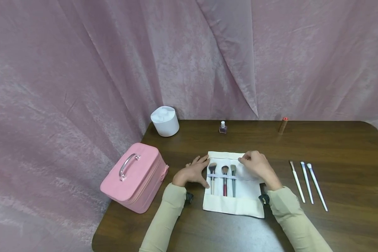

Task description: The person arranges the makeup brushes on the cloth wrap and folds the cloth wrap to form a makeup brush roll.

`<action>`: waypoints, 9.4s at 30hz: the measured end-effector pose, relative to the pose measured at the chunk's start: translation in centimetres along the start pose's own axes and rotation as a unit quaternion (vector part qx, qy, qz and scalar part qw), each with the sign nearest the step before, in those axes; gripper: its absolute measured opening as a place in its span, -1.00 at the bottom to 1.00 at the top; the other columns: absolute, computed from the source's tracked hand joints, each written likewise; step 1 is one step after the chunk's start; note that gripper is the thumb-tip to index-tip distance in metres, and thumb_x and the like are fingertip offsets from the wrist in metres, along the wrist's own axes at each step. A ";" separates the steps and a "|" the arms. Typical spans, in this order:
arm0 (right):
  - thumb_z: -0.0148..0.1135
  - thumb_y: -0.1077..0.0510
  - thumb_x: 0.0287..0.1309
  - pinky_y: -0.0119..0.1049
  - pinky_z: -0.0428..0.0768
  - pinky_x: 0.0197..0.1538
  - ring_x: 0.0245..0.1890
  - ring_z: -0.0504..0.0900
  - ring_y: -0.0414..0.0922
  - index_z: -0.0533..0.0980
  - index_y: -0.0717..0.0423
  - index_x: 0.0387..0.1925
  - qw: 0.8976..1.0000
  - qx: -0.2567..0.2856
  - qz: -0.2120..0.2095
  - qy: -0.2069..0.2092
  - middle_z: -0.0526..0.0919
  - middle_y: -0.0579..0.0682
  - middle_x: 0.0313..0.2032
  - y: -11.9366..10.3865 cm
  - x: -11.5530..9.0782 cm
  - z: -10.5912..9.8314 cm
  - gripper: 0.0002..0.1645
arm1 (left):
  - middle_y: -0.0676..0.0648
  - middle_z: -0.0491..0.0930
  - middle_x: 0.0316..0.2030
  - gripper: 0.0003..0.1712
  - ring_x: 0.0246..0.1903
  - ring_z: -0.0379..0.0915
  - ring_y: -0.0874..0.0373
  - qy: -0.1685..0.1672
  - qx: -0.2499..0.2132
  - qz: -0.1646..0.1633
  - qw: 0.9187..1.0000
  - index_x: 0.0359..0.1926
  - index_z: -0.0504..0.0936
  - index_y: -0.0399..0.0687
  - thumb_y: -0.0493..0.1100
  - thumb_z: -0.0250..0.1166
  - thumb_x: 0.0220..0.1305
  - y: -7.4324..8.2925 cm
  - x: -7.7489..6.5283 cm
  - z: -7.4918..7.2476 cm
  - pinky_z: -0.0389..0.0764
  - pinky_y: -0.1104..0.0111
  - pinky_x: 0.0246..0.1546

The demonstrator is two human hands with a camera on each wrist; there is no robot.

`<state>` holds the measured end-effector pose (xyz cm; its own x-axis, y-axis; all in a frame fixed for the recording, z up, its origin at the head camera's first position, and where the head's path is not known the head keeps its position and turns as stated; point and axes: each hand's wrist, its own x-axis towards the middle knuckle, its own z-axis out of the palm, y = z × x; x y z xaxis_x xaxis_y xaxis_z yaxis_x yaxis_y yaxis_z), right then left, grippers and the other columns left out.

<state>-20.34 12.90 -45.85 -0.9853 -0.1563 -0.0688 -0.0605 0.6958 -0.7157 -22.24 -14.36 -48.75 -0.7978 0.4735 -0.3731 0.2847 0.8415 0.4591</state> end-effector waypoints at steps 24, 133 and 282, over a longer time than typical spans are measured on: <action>0.31 0.17 0.24 0.16 0.56 -0.20 -0.14 0.61 0.35 0.49 0.52 0.00 0.995 -0.058 0.054 0.068 0.64 0.44 -0.14 5.5 -2.9 -5.3 -0.52 | 0.05 -0.20 0.61 0.29 0.57 -0.38 -0.12 0.003 -0.014 0.006 1.000 0.60 0.06 -0.02 -0.03 0.66 -0.04 -0.1 0.0 0.1 -0.12 -0.33 0.37; 0.07 0.32 0.37 -0.34 0.68 -0.16 -0.27 0.61 -0.23 0.46 0.07 -0.09 0.866 0.470 0.127 0.117 0.58 -0.10 -0.24 1.9 1.0 -0.7 -0.84 | 0.04 -0.14 0.61 0.27 0.56 -0.32 -0.10 0.005 0.012 0.003 1.000 0.60 0.09 -0.01 0.02 0.64 -0.03 -0.4 0.3 0.5 -0.03 -0.31 0.36; 0.29 0.07 0.17 -0.12 0.30 -0.51 -0.53 0.38 0.04 0.37 0.08 -0.67 0.982 -0.115 0.136 0.062 0.38 0.02 -0.60 11.5 -6.0 -10.4 -0.60 | 0.04 -0.16 0.61 0.25 0.57 -0.37 -0.10 -0.004 -0.011 -0.001 1.000 0.60 0.08 -0.03 -0.01 0.63 0.00 -0.4 0.3 0.1 -0.10 -0.33 0.37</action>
<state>-16.82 29.10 -46.43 -0.9812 0.1333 -0.1398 0.1865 0.8423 -0.5058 -22.55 -14.52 -49.10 -0.7943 0.4740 -0.3801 0.2713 0.8365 0.4761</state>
